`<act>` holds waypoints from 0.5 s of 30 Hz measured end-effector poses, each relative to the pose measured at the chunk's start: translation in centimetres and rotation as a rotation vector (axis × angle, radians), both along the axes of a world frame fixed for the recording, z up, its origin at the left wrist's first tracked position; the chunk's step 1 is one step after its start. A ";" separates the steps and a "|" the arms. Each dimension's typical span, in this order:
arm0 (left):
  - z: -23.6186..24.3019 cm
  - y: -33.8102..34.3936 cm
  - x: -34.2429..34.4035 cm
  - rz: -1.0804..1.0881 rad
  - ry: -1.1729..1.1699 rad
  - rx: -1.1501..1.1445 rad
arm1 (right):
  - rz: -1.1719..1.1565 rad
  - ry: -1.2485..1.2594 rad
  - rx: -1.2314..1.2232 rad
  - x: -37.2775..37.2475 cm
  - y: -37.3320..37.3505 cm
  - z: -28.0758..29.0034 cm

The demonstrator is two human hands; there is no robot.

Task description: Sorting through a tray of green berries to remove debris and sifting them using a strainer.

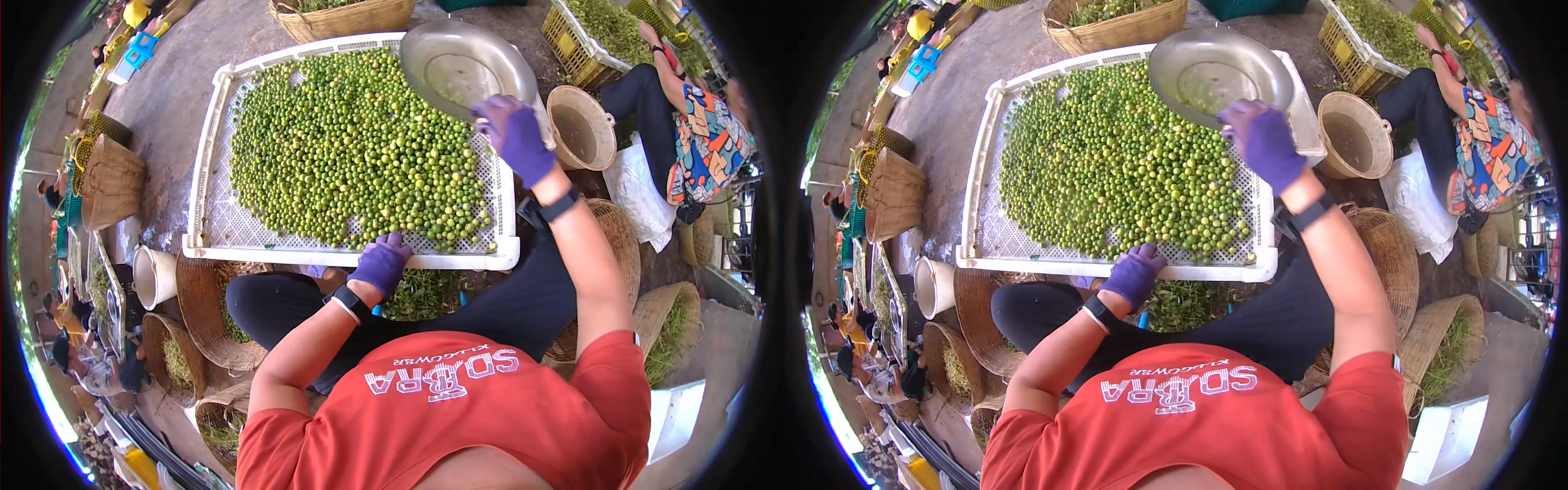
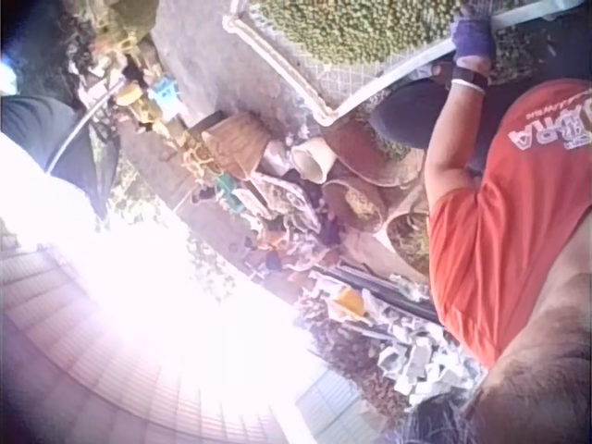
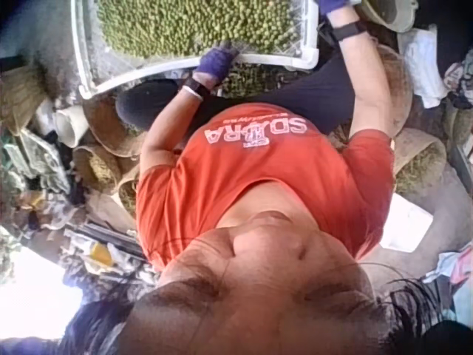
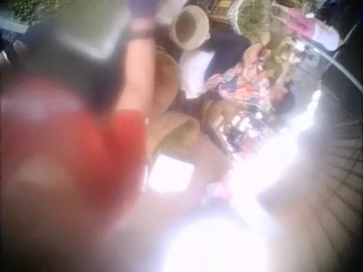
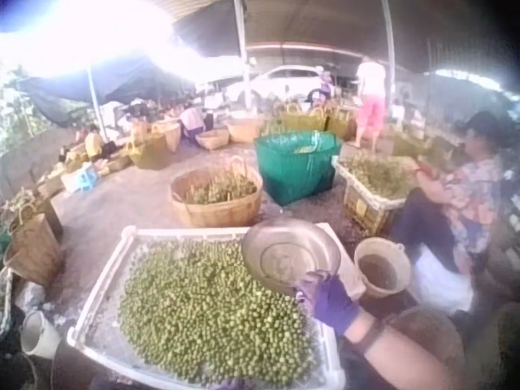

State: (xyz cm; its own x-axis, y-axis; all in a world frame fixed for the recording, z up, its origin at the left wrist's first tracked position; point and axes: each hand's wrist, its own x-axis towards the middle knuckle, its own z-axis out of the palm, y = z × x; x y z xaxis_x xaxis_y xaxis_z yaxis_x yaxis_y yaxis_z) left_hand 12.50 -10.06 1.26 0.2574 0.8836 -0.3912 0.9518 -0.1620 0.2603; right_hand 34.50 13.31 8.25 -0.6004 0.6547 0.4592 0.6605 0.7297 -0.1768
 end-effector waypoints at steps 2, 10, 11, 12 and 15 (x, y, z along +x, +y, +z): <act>0.0 0.4 -0.6 0.002 -0.074 -0.012 | 0.020 -0.075 0.027 -1.7 2.4 -3.8; 0.9 4.5 -2.0 0.169 -0.234 0.113 | -0.020 -0.271 0.008 -2.4 6.6 -10.5; 0.4 5.2 -2.0 0.193 -0.259 0.199 | -0.052 -0.171 0.104 -2.6 5.6 -9.2; 0.1 6.2 -1.8 0.220 -0.287 0.234 | -0.056 -0.164 0.060 -2.3 4.8 -7.9; -0.8 8.9 -1.0 0.291 -0.361 0.326 | -0.037 -0.164 -0.185 -1.1 1.4 -4.4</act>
State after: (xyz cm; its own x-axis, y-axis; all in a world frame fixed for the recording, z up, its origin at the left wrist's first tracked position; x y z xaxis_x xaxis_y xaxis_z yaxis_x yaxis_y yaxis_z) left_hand 11.46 -1.15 0.48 0.0517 0.9985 -0.0182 0.8294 -0.0327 0.5577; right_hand 33.35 14.68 3.84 -0.6308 0.7416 0.2283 0.7172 0.6695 -0.1933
